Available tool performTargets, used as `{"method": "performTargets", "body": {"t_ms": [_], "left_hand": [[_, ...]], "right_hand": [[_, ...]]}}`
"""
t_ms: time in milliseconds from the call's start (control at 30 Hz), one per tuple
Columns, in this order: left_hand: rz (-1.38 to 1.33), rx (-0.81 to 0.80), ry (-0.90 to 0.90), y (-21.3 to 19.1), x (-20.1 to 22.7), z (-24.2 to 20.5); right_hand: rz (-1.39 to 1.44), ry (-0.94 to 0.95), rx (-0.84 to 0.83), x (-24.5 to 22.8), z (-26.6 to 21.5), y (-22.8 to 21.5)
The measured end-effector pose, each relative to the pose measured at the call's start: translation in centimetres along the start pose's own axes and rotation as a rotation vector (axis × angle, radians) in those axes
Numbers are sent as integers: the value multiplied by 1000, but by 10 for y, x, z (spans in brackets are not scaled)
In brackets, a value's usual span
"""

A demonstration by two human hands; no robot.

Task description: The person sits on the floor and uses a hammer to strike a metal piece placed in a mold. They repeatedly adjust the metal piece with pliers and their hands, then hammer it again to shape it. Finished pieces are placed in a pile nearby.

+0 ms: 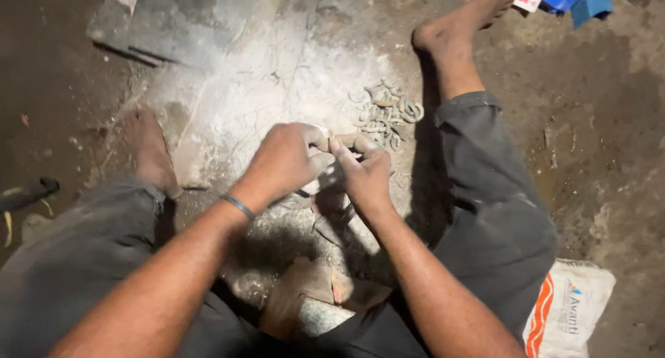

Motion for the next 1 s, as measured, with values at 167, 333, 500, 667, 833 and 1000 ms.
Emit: {"method": "performTargets", "body": {"t_ms": [167, 333, 500, 667, 833, 1000], "left_hand": [[263, 364, -4, -96, -28, -3], [27, 391, -100, -137, -39, -7], [125, 352, -37, -144, -24, -11], [145, 244, -63, -132, -23, -9], [190, 227, -24, -125, -17, -4], [183, 187, -35, -115, -15, 1]], "right_hand": [[-1015, -609, -262, 10, -7, 51], [-1063, -504, -374, 48, 3, 52], [-886, -329, -259, 66, 18, 28], [-862, -284, -129, 66, 29, -1], [-938, -464, -417, 59, 10, 28], [-1109, -249, -339, 55, 7, 31]]}}
Point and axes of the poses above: each hand's wrist, its own z-axis towards the middle knuckle, its own y-axis out of the palm, x = y × z, the point moved 6 cm from there along z, towards the middle knuckle, and after that the axes turned 15 degrees about z, right-handed, at the moved point
